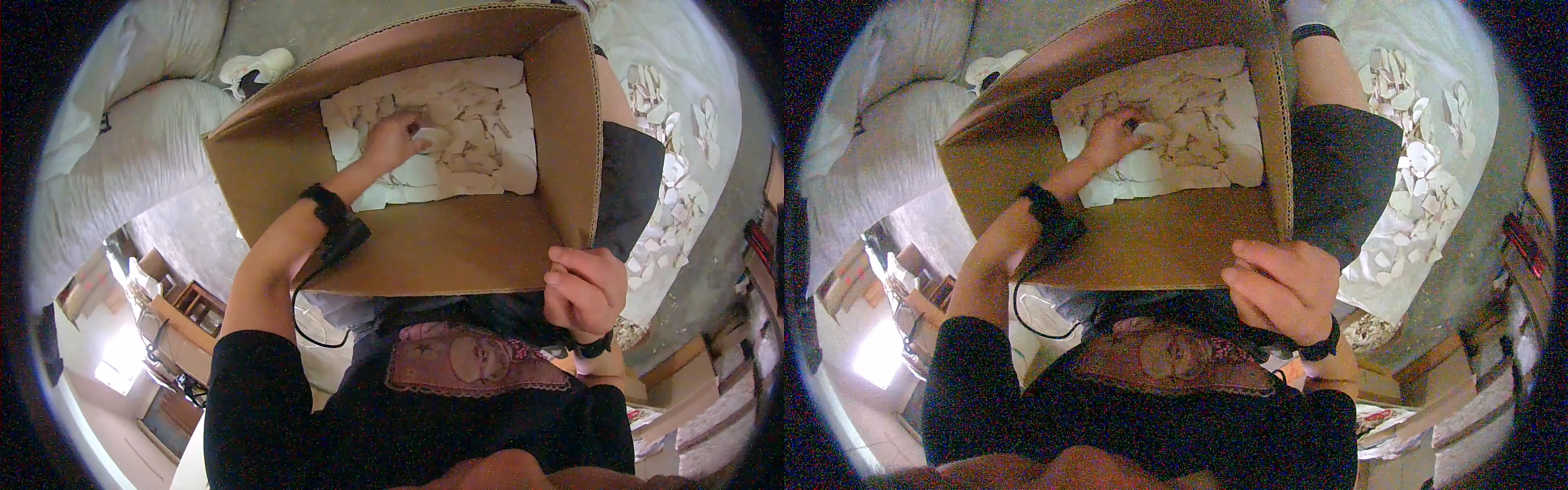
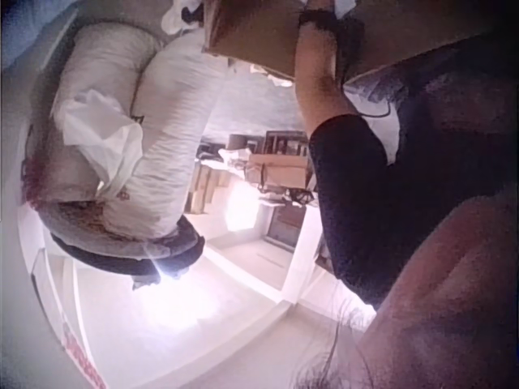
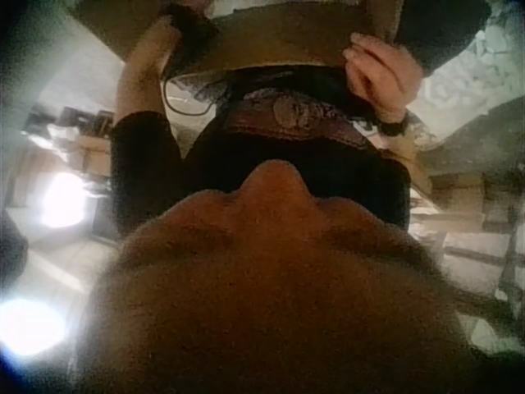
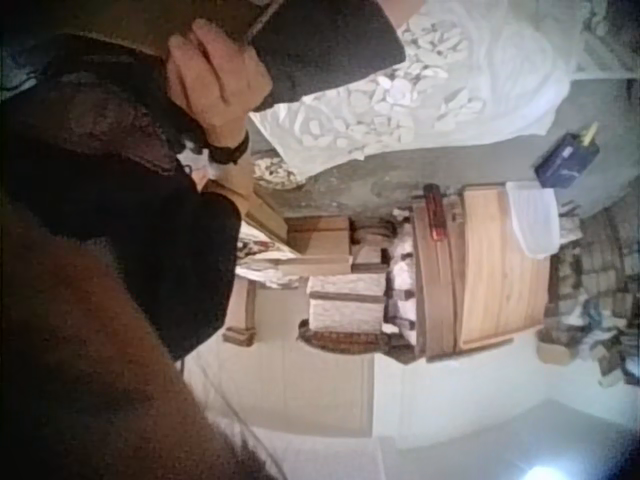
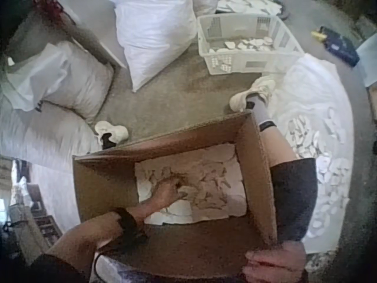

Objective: The person sorts through a collection of white ceramic shards in a cardboard box by hand, picking them up individually and moving them around.

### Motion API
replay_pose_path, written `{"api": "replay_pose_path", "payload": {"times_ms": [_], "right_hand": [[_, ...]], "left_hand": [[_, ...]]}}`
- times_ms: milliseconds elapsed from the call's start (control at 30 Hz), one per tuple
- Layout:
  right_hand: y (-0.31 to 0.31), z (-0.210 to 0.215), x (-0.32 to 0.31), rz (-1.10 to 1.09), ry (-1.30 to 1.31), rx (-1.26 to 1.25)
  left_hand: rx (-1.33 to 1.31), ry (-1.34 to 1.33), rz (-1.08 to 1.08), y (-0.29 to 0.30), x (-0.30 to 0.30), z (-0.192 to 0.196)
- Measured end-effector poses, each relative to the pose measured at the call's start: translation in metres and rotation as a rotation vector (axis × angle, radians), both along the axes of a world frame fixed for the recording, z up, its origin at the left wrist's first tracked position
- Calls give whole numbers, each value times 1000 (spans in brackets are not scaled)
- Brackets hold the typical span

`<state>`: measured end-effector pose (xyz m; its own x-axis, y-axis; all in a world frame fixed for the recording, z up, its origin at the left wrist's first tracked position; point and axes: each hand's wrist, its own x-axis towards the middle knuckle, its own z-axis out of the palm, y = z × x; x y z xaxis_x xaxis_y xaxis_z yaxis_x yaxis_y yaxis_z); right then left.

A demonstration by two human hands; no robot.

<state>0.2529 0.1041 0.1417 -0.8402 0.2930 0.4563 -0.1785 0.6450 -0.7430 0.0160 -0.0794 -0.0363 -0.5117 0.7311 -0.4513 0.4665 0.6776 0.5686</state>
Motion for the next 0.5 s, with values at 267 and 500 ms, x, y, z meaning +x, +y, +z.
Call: {"api": "replay_pose_path", "payload": {"times_ms": [267,500], "right_hand": [[-2,4,0,-6,-28,-44],[-3,3,-1,-48,-15,-30]], "left_hand": [[-11,-523,589,-45,-46,5],[103,105,-201,-34,-28,25]]}}
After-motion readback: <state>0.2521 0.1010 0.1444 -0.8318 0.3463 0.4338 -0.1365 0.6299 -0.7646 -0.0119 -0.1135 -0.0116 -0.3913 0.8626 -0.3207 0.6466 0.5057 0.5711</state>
